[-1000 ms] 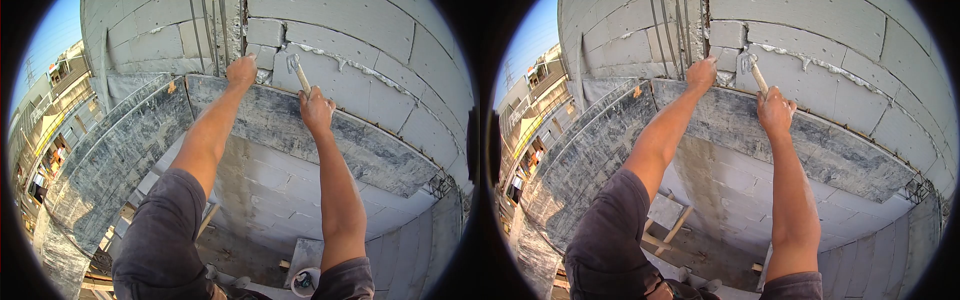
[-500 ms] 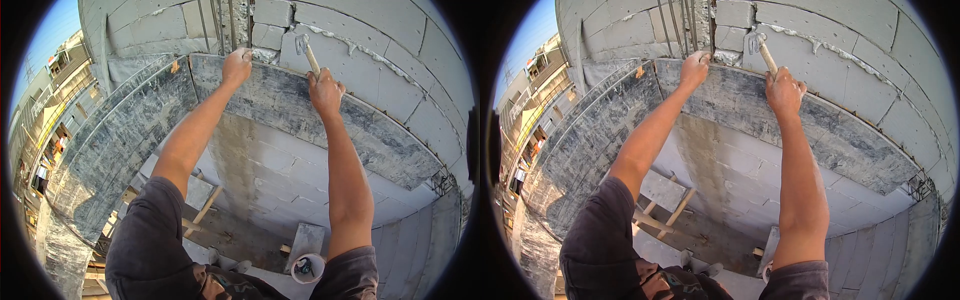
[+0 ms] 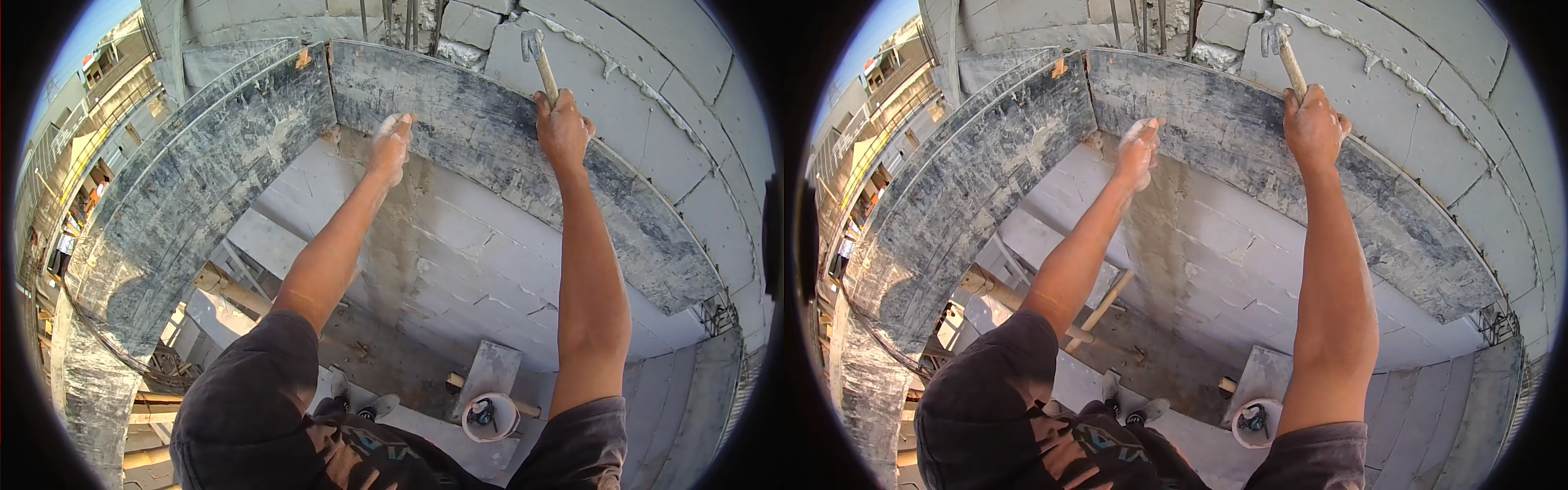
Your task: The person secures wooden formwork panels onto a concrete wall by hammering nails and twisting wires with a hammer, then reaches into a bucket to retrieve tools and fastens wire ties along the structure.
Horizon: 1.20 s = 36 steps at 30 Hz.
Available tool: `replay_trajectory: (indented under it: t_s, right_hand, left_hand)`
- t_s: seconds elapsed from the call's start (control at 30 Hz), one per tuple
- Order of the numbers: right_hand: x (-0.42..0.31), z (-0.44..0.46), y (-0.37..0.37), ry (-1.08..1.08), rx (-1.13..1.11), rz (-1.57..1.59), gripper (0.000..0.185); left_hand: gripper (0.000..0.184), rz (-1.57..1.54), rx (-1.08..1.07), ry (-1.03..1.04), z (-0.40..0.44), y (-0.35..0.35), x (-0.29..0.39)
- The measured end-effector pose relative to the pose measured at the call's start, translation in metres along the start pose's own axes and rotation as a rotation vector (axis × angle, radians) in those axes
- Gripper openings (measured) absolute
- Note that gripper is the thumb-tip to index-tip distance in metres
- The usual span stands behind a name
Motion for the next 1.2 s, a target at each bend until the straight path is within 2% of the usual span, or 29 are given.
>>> replay_trajectory:
  t_s: [0.23, 0.33, 0.43, 0.53, 0.63, 0.73, 0.93, 1.2]
  right_hand:
    - [0.001, 0.001, 0.003, -0.004, 0.001, -0.012, 0.036]
    - [0.000, 0.001, 0.003, -0.004, 0.012, -0.016, 0.036]
    - [-0.002, 0.000, 0.001, 0.000, -0.004, -0.026, 0.035]
    - [-0.002, 0.000, 0.002, 0.006, -0.008, -0.028, 0.035]
    - [-0.001, 0.003, 0.002, 0.010, 0.012, -0.039, 0.037]
    - [0.002, 0.000, 0.007, 0.021, -0.006, -0.044, 0.038]
    - [0.005, 0.008, 0.010, 0.025, -0.033, -0.080, 0.039]
    - [0.007, 0.010, 0.011, -0.004, -0.001, -0.069, 0.041]
  left_hand:
    - [0.039, -0.189, 0.010, -0.300, -0.026, -0.028, -0.106]
    - [0.040, -0.273, 0.096, -0.389, -0.026, -0.035, -0.132]
    - [0.040, -0.306, 0.062, -0.357, -0.035, -0.021, -0.117]
    - [0.040, -0.288, -0.149, -0.334, -0.071, -0.005, -0.082]
    - [0.039, -0.354, -0.205, -0.312, -0.106, 0.004, -0.025]
    - [0.042, -0.380, -0.297, -0.299, -0.112, 0.015, -0.003]
    - [0.038, -0.355, -0.259, -0.406, -0.082, -0.016, -0.067]
    - [0.034, -0.379, -0.165, -0.538, -0.037, -0.017, -0.157]
Point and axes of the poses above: each hand's wrist, its own z-axis towards the middle knuckle, its own y-axis out of the palm, x = y × z, the point moved 10 cm from there along z, towards the middle knuckle, and after that the axes turned 2 degrees about y, right-handed, at the moved point
